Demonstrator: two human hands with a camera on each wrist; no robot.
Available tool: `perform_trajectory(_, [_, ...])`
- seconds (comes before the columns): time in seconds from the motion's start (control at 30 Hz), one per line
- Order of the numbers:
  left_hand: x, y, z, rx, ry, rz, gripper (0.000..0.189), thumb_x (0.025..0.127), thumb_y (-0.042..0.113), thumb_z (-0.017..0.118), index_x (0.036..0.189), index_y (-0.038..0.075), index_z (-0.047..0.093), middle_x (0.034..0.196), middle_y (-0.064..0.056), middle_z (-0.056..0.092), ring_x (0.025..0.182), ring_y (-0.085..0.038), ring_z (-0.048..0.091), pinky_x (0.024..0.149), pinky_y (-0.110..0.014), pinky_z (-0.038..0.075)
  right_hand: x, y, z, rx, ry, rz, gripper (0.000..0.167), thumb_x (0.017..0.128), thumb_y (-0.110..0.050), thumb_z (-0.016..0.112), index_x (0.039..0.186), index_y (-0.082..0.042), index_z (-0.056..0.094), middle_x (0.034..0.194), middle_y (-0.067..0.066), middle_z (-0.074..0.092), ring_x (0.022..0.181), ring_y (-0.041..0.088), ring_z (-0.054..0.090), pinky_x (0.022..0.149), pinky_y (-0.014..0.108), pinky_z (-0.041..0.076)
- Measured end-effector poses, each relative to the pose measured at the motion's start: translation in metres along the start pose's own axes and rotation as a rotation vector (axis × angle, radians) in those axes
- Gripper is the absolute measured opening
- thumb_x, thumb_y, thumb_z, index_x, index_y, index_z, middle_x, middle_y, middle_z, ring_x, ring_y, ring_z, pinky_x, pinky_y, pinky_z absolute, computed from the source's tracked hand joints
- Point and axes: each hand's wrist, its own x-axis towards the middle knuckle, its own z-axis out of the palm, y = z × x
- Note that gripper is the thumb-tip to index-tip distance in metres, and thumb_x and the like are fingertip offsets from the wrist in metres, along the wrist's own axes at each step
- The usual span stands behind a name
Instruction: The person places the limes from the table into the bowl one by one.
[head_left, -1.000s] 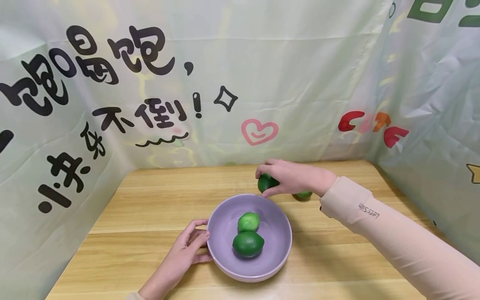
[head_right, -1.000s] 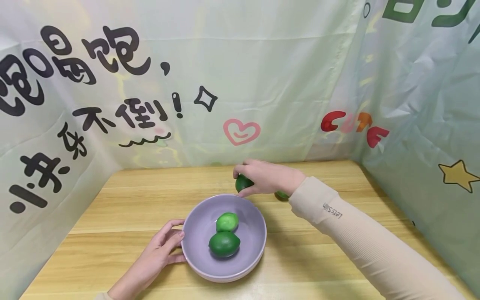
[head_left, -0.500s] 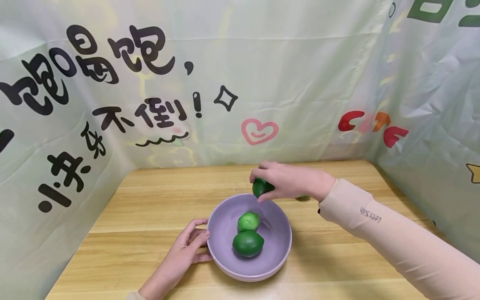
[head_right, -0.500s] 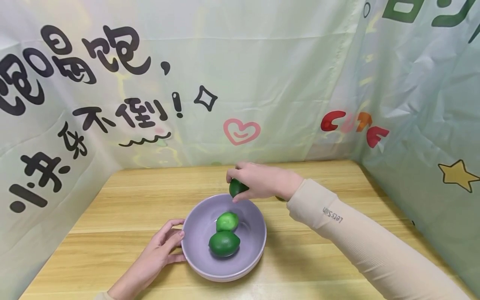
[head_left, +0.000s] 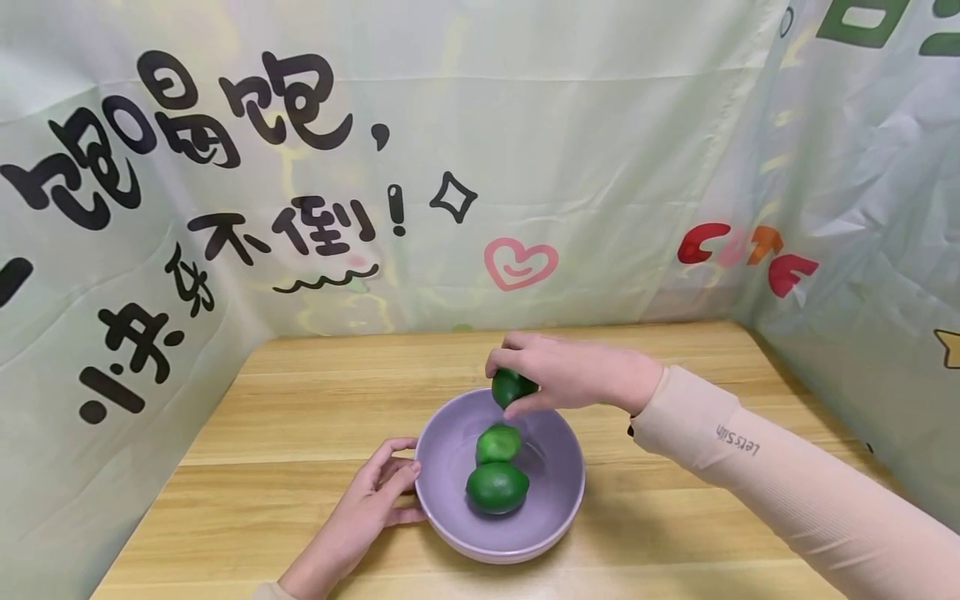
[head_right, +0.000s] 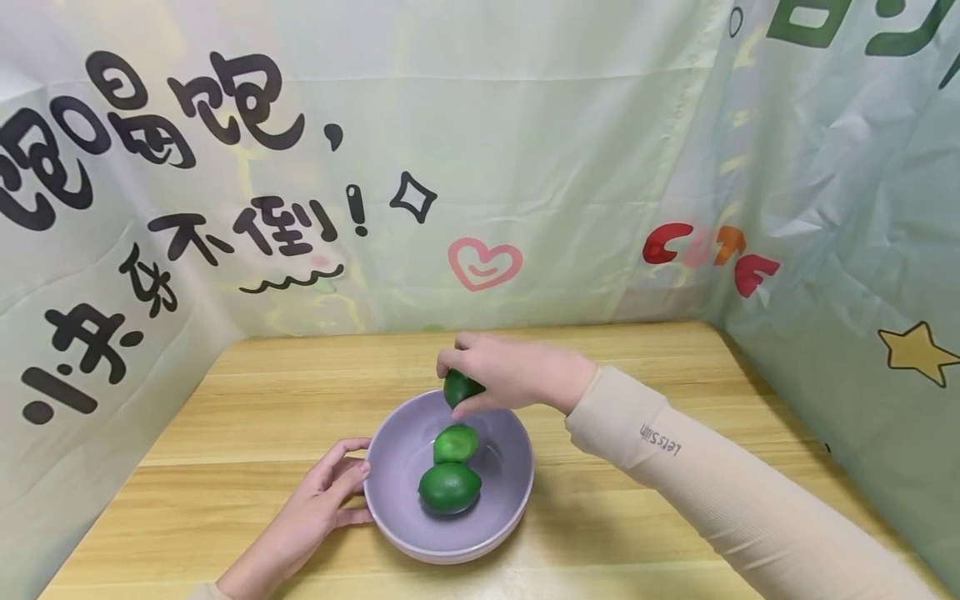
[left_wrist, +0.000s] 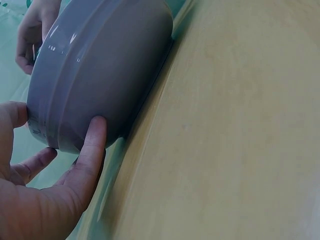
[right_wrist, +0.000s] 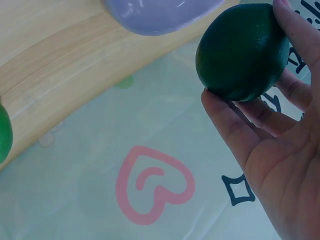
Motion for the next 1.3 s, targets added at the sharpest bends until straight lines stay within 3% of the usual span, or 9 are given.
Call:
perform_trajectory(0.53, [0.000, -0.001, -0.001, -0.005, -0.008, 0.013, 0.048, 0.111, 0.025, 0.060, 0.153, 0.007, 0.045, 0.130, -0.020, 0.063, 0.112, -0.028, 0.070, 0.091, -0.046, 0.070, 0.012, -0.016, 0.010, -0.011, -0.010, -0.074, 0.043, 0.093, -0.038, 0.086, 0.123, -0.015, 0.065, 0.112, 0.002, 0.062, 0.097, 0.016, 0.061, 0.087, 0.029, 0.059])
perform_trajectory(0.97, [0.000, 0.000, -0.001, 0.002, -0.019, 0.009, 0.049, 0.112, 0.027, 0.059, 0.154, 0.007, 0.044, 0.133, -0.021, 0.061, 0.113, -0.029, 0.069, 0.091, -0.044, 0.070, 0.022, -0.032, 0.018, -0.010, -0.097, -0.051, 0.049, 0.095, -0.042, 0.083, 0.132, -0.015, 0.066, 0.118, 0.000, 0.061, 0.103, 0.014, 0.062, 0.092, 0.027, 0.059])
perform_trajectory(1.3, [0.000, 0.000, -0.001, -0.009, -0.022, 0.004, 0.051, 0.112, 0.029, 0.059, 0.155, 0.008, 0.043, 0.136, -0.026, 0.058, 0.114, -0.028, 0.069, 0.092, -0.043, 0.070, 0.026, -0.036, 0.026, -0.036, -0.105, -0.082, 0.049, 0.095, -0.045, 0.083, 0.130, -0.017, 0.065, 0.116, 0.000, 0.061, 0.102, 0.013, 0.061, 0.091, 0.024, 0.059])
